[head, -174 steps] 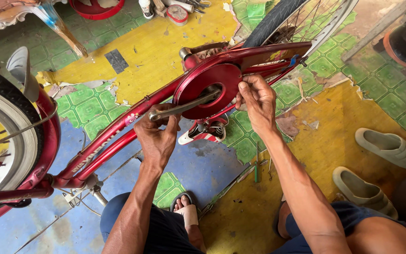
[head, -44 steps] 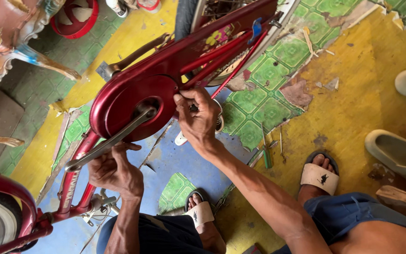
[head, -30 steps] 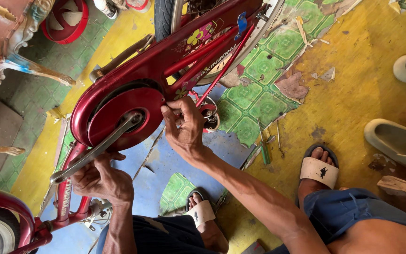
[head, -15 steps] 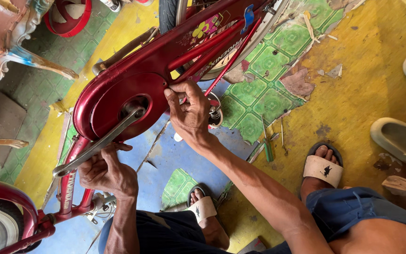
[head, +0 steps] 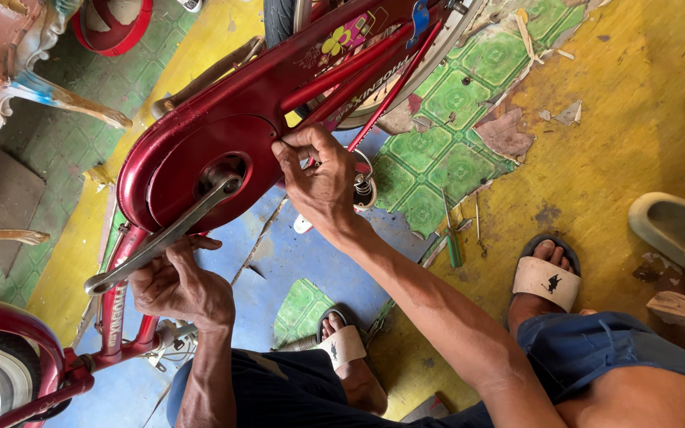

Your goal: The person sits on the floor beside an upside-down red bicycle and uses a screwdriver to loosen the crank bolt at the chainwheel. They then work the crank arm and chainring cover loose by hand, manipulating the pedal and chainwheel parts.

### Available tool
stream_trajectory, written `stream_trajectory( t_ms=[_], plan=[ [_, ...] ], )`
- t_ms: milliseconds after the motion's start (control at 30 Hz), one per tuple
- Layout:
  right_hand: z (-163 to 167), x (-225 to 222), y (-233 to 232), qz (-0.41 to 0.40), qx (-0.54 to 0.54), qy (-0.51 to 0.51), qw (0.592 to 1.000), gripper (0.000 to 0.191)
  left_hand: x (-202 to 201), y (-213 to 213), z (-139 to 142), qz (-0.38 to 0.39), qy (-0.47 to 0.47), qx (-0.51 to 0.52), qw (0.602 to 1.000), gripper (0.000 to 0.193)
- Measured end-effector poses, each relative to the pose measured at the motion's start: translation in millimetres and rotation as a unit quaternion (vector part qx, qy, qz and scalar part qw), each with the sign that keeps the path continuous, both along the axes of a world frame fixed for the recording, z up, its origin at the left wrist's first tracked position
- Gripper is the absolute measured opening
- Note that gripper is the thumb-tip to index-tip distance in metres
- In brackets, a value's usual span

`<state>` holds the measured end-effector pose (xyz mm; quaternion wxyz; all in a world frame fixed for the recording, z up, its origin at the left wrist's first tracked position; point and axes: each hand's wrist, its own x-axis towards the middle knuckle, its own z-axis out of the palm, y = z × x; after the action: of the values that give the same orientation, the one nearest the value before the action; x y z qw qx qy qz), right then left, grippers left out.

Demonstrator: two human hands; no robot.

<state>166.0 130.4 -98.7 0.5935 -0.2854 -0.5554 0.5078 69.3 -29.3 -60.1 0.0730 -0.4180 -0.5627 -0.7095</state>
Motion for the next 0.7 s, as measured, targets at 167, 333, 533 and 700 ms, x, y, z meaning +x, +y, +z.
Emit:
stream_trajectory(
  t_ms=[167, 333, 533, 700],
  plan=[
    [-4.0, -1.4, 0.9, 0.024, -0.036, 0.012, 0.999, 0.01, 1.1, 1.4, 0.0, 0.004, -0.004, 0.005, 1.0, 0.006],
    [-9.3, 1.7, 6.4, 0.036, -0.026, 0.029, 0.999, 0.013, -1.3, 5.3, -1.6, -0.018, 0.02, 0.027, 0.999, 0.006],
    [-11.7, 8.9, 11.6, 0.083, -0.095, 0.026, 0.992, 0.013, 2.4, 5.7, -10.3, -0.009, 0.019, 0.024, 0.999, 0.008],
    [-13.5, 11.8, 16.3, 0.082, -0.068, 0.035, 0.994, 0.012, 7.2, 6.9, -12.1, -0.009, -0.037, 0.022, 0.999, 0.006]
  ],
)
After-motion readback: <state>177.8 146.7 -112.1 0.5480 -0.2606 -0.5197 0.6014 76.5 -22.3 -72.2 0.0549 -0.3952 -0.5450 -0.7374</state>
